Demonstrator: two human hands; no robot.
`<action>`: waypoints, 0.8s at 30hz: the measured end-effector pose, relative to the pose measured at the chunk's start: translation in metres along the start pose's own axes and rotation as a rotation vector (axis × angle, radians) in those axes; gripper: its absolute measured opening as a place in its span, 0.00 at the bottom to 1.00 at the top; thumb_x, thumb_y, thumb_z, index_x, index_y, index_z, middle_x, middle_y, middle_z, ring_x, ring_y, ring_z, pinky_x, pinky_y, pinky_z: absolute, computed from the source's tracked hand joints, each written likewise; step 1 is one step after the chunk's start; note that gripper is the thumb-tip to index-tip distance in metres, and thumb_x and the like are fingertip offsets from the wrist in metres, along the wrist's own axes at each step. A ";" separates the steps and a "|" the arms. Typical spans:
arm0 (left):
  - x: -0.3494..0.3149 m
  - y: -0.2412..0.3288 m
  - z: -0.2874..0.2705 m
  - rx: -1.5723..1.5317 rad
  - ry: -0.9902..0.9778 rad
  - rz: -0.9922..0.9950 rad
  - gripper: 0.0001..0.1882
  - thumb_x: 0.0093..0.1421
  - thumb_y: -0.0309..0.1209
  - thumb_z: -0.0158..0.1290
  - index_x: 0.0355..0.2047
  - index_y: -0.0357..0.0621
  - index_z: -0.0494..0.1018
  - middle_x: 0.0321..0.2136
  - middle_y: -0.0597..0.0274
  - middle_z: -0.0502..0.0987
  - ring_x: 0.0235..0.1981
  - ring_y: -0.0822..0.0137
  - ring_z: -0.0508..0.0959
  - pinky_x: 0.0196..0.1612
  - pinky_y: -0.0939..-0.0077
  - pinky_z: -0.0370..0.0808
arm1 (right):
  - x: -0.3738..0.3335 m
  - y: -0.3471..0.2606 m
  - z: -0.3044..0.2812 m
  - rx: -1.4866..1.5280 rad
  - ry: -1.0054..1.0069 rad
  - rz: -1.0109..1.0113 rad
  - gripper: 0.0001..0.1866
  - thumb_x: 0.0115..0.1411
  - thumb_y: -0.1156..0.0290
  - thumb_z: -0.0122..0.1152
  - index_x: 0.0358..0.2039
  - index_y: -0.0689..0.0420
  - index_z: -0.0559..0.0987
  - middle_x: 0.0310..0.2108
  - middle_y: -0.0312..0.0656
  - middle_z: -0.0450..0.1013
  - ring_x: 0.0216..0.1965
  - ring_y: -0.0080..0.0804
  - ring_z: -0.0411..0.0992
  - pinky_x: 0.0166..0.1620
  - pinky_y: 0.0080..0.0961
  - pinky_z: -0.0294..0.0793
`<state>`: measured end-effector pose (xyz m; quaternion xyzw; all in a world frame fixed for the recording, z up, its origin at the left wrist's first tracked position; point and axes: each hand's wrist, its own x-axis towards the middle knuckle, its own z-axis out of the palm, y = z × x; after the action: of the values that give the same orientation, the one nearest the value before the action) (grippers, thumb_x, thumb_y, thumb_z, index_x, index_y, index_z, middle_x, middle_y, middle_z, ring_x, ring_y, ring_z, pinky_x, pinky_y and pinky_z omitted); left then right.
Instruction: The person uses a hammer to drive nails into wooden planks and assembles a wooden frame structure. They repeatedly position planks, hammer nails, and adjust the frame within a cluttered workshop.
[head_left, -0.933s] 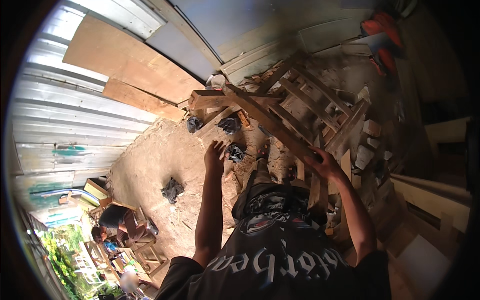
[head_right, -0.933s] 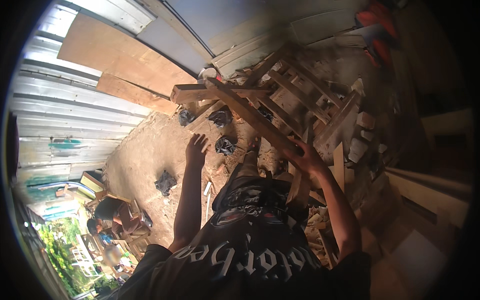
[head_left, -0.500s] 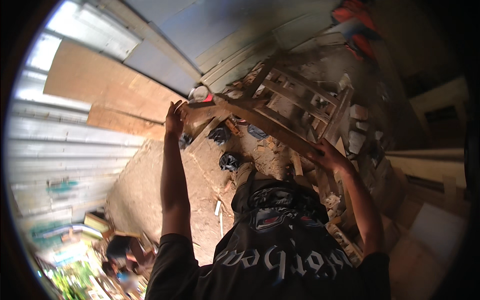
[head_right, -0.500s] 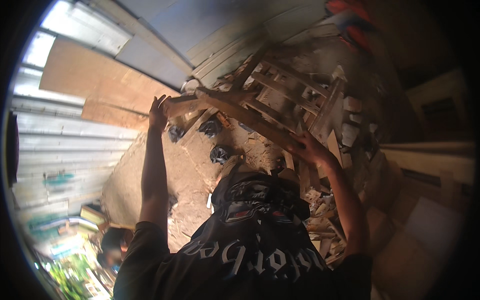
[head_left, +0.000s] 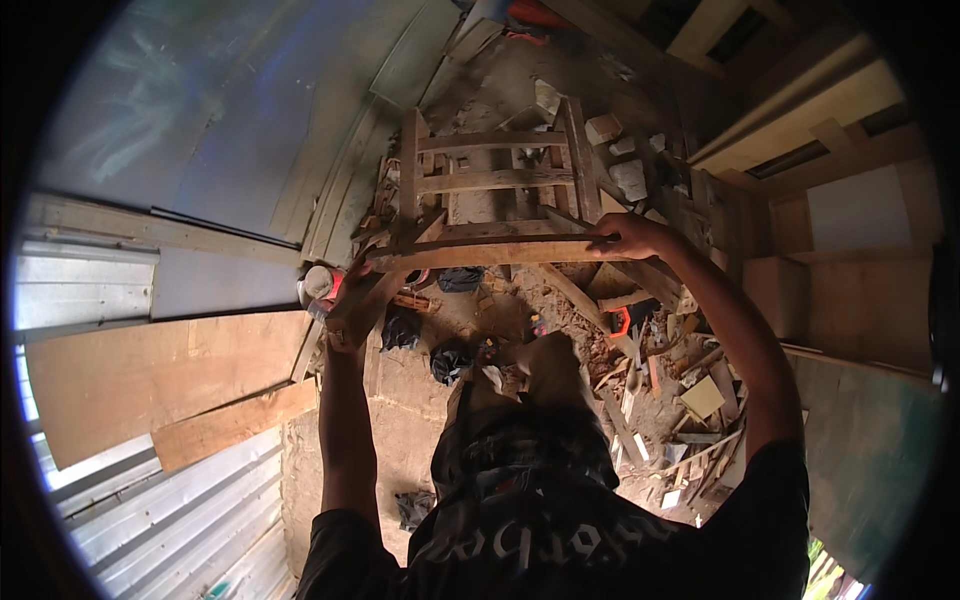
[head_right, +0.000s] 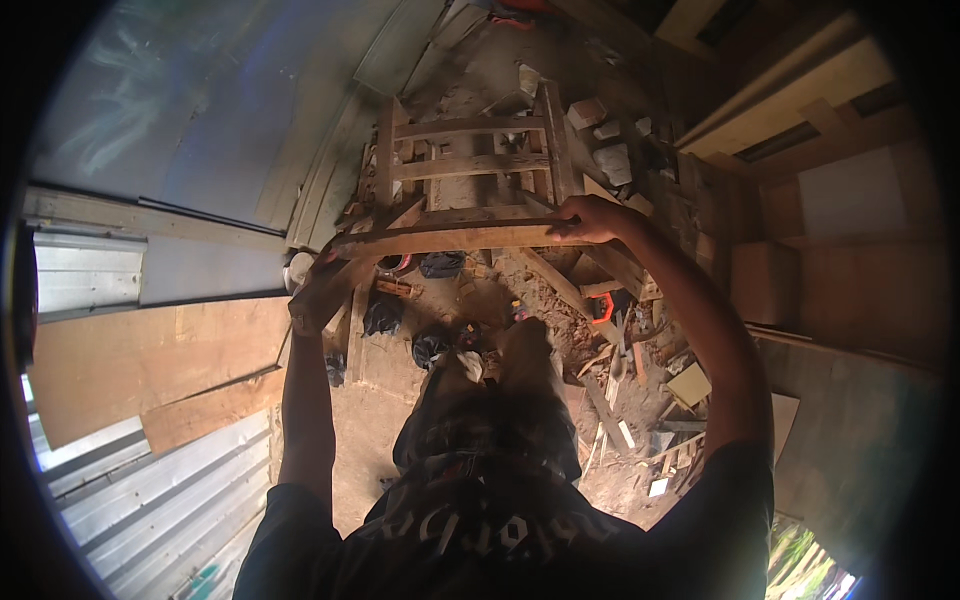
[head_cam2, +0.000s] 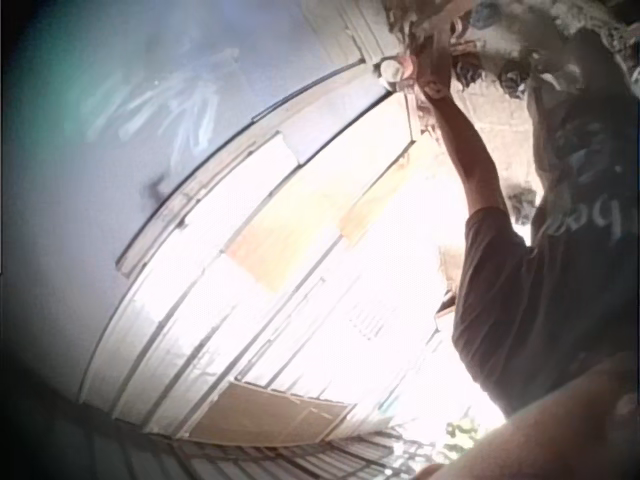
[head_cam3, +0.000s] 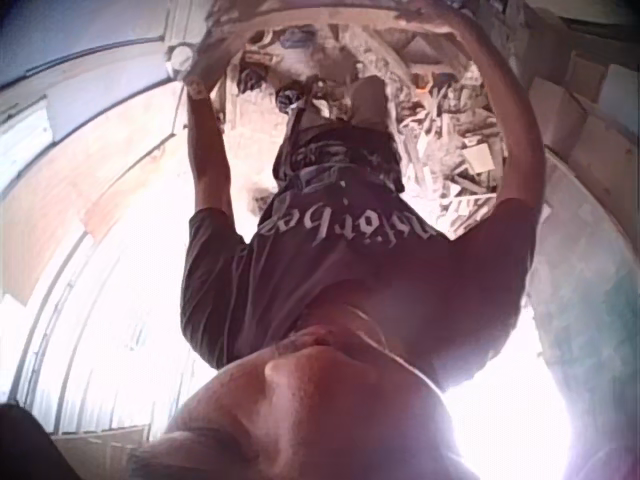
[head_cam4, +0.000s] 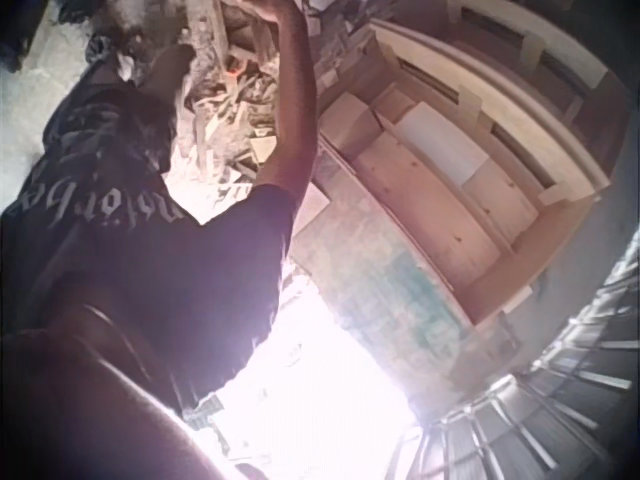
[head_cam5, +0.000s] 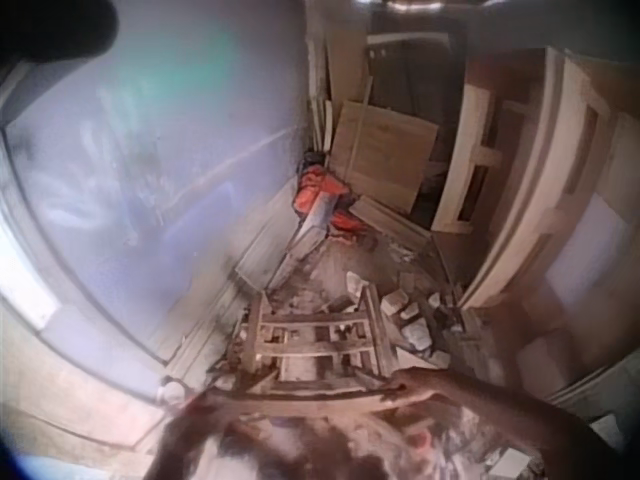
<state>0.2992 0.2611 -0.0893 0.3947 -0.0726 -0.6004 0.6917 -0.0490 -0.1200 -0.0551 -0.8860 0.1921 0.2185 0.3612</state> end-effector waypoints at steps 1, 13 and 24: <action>-0.002 0.000 -0.008 0.035 -0.014 0.031 0.21 0.67 0.36 0.45 0.56 0.38 0.64 0.51 0.56 0.73 0.51 0.64 0.74 0.55 0.73 0.70 | 0.000 -0.003 0.000 0.000 -0.011 -0.009 0.26 0.58 0.48 0.62 0.50 0.52 0.79 0.49 0.48 0.72 0.53 0.45 0.70 0.55 0.38 0.69; 0.006 -0.025 -0.119 0.573 0.016 0.494 0.22 0.65 0.30 0.47 0.59 0.40 0.63 0.56 0.51 0.68 0.58 0.58 0.68 0.60 0.61 0.66 | -0.085 0.052 -0.015 0.855 0.445 0.148 0.30 0.64 0.47 0.54 0.59 0.54 0.71 0.57 0.37 0.69 0.56 0.29 0.67 0.58 0.30 0.65; -0.009 -0.033 -0.056 1.431 0.225 0.565 0.25 0.64 0.37 0.45 0.61 0.46 0.63 0.57 0.52 0.69 0.57 0.61 0.70 0.58 0.61 0.67 | -0.065 0.289 0.213 1.486 0.926 0.175 0.26 0.62 0.47 0.52 0.53 0.51 0.73 0.41 0.39 0.74 0.39 0.31 0.73 0.43 0.30 0.72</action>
<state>0.3031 0.2955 -0.1447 0.7704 -0.4695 -0.1647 0.3987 -0.2997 -0.1463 -0.3182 -0.4036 0.4790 -0.3174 0.7120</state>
